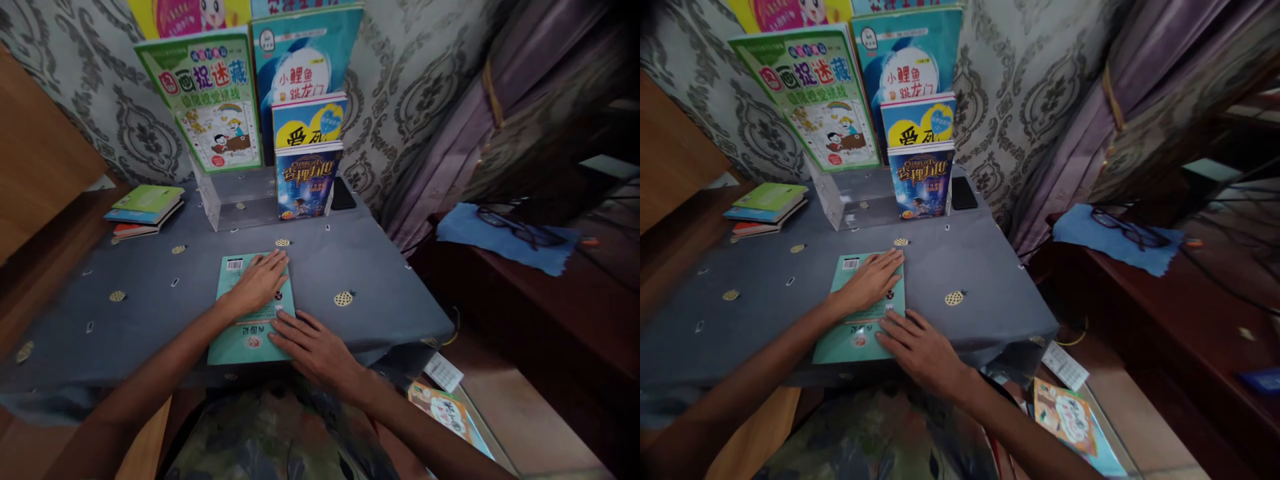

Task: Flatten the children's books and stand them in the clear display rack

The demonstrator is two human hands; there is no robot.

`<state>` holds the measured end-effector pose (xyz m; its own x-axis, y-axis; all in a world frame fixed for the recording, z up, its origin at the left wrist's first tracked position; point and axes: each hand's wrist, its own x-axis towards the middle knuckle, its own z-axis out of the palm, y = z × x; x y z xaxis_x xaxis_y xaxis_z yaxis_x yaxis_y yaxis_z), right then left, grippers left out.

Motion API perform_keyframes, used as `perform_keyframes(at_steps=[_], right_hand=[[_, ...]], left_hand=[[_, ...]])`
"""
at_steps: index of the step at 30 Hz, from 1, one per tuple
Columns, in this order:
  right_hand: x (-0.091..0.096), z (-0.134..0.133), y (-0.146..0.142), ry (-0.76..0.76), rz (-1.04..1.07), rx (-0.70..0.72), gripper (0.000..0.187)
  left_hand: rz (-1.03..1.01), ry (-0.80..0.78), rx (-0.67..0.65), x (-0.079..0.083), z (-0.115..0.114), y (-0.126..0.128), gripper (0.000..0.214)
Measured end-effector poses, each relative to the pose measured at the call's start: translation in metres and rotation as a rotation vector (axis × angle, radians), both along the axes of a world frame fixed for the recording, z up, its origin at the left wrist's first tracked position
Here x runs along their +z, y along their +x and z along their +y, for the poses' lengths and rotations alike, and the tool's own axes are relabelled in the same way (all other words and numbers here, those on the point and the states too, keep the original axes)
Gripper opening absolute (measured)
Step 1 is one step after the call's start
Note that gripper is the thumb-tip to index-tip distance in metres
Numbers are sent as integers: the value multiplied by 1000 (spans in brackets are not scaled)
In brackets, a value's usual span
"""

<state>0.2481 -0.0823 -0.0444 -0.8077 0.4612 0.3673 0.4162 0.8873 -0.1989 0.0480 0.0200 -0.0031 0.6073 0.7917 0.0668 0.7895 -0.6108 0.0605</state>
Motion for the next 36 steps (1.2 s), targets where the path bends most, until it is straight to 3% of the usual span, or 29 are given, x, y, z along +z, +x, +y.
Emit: perform_keyframes(at_steps=[6, 17, 24, 29, 36], right_hand=[[-3, 2, -1, 14, 36, -8, 45], [12, 8, -3, -56, 102, 6, 31], [22, 51, -16, -69, 57, -2, 27], [19, 81, -20, -87, 47, -24, 28], [14, 92, -19, -207, 113, -10, 37]], left_hand=[[-62, 33, -28, 0, 4, -2, 45], [-111, -22, -76, -11, 6, -17, 52], [-91, -48, -39, -11, 42, -26, 54], [-101, -26, -28, -13, 73, -32, 54], [-134, 37, -17, -18, 86, -34, 51]])
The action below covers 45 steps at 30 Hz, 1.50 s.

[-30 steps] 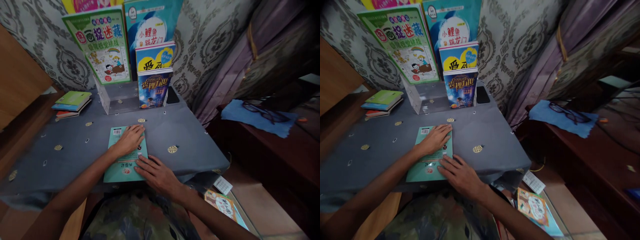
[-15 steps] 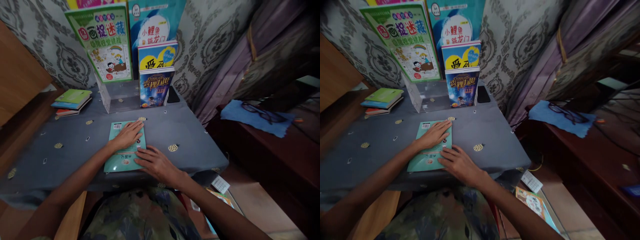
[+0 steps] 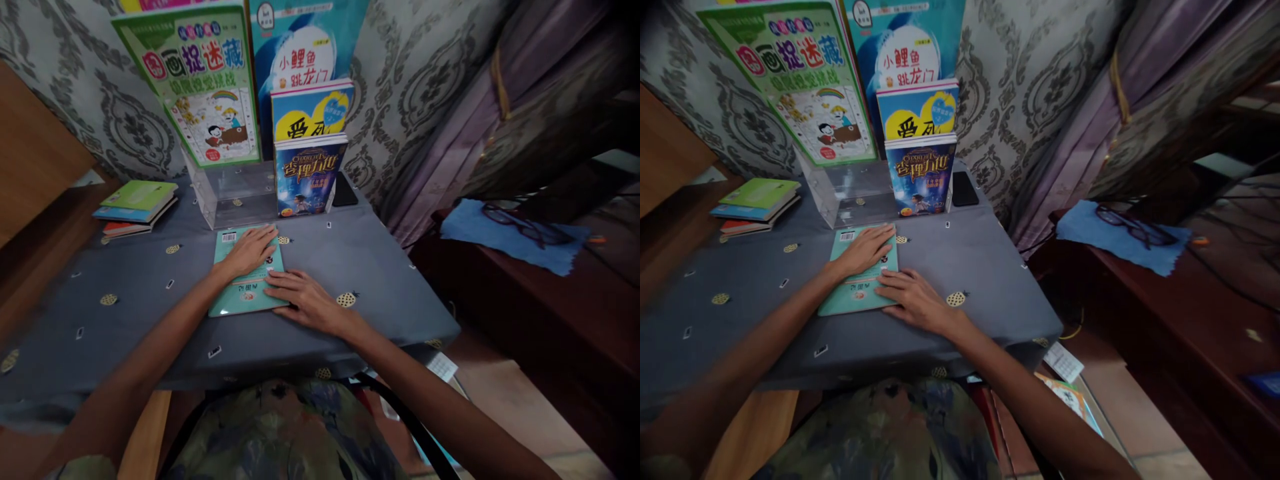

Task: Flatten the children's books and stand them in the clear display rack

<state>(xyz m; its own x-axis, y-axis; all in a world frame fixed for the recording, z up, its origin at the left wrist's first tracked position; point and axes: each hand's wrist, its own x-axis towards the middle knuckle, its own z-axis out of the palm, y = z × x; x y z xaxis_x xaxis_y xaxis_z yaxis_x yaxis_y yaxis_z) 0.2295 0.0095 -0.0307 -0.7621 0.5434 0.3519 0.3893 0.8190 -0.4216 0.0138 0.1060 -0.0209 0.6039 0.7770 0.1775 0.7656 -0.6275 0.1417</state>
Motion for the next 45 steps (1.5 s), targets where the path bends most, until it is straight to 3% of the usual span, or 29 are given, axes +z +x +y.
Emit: perform_keyframes(at_steps=[3, 7, 12, 22, 35, 41, 45], right_hand=[[3, -2, 3, -117, 139, -50, 46], [7, -2, 7, -248, 341, -273, 38], [7, -1, 9, -274, 370, -413, 38], [6, -4, 6, -227, 346, -363, 37], [8, -10, 5, -147, 325, -154, 30], [6, -13, 5, -125, 311, -128, 25], [3, -13, 5, -55, 290, -123, 24]], left_hand=[[-15, 15, -4, 0, -5, 0, 48], [-32, 6, -45, 2, -19, 0, 46], [-14, -27, -126, 9, -54, 0, 46], [-38, -66, -246, 26, -136, -1, 38], [52, 52, -146, 9, -161, 1, 40], [11, 120, -69, 6, -181, -33, 39], [-34, 156, 89, 4, -192, -72, 40]])
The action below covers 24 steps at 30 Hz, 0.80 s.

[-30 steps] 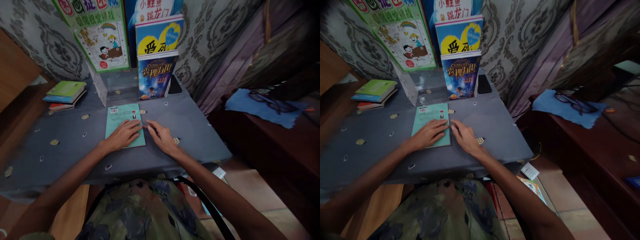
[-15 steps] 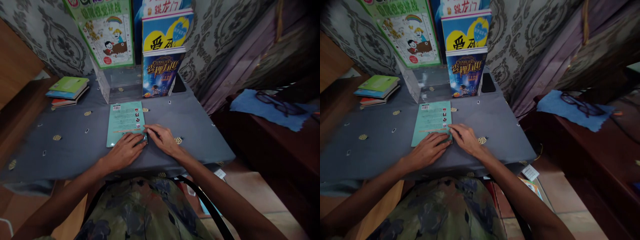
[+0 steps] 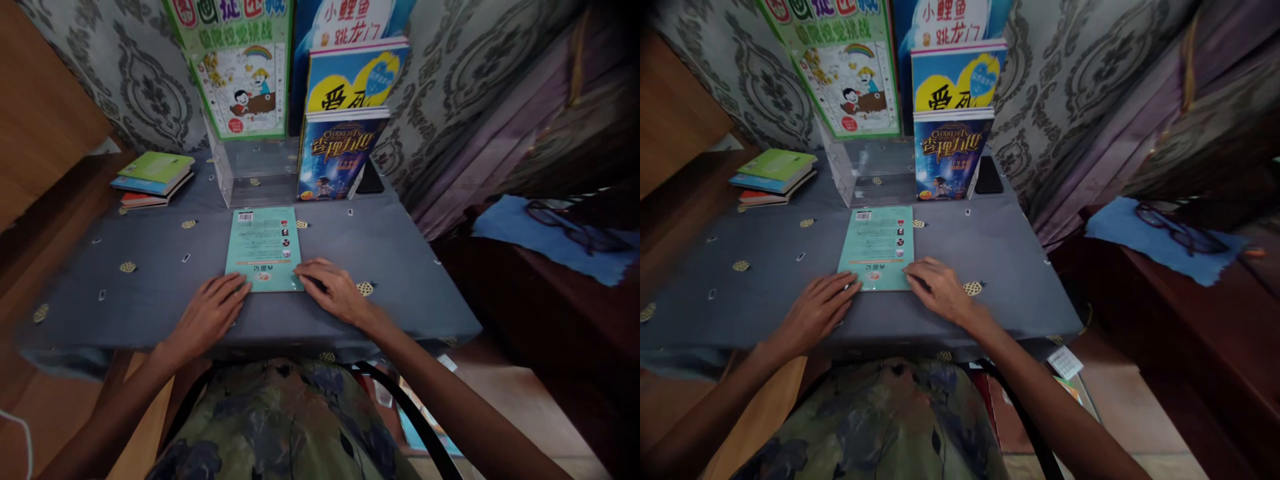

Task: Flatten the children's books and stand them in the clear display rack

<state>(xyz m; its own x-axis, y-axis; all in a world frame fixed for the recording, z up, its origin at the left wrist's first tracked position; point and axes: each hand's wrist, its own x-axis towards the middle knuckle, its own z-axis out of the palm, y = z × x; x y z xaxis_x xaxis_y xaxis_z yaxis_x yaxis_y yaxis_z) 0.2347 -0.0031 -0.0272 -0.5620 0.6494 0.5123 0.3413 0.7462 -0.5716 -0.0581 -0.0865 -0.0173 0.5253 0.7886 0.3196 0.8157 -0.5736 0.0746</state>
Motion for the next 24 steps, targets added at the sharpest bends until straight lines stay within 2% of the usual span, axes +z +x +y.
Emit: perform_keyframes(at_steps=[4, 8, 15, 20, 24], right_hand=[[-3, -1, -2, 84, -40, -59, 21], [-5, -6, -5, 121, -90, -91, 22], [-2, -21, -5, 135, -190, -45, 23], [0, -46, 3, 179, -276, -66, 30], [-1, -82, 15, 249, -308, -71, 34]], left_hand=[[-68, -17, 151, -5, -7, -16, 41], [-132, 11, 146, -12, -12, -4, 43], [-145, -4, 193, -17, -23, 12, 49], [-96, 86, 161, -17, -50, 21, 62], [-69, 141, 105, -18, -82, 20, 57]])
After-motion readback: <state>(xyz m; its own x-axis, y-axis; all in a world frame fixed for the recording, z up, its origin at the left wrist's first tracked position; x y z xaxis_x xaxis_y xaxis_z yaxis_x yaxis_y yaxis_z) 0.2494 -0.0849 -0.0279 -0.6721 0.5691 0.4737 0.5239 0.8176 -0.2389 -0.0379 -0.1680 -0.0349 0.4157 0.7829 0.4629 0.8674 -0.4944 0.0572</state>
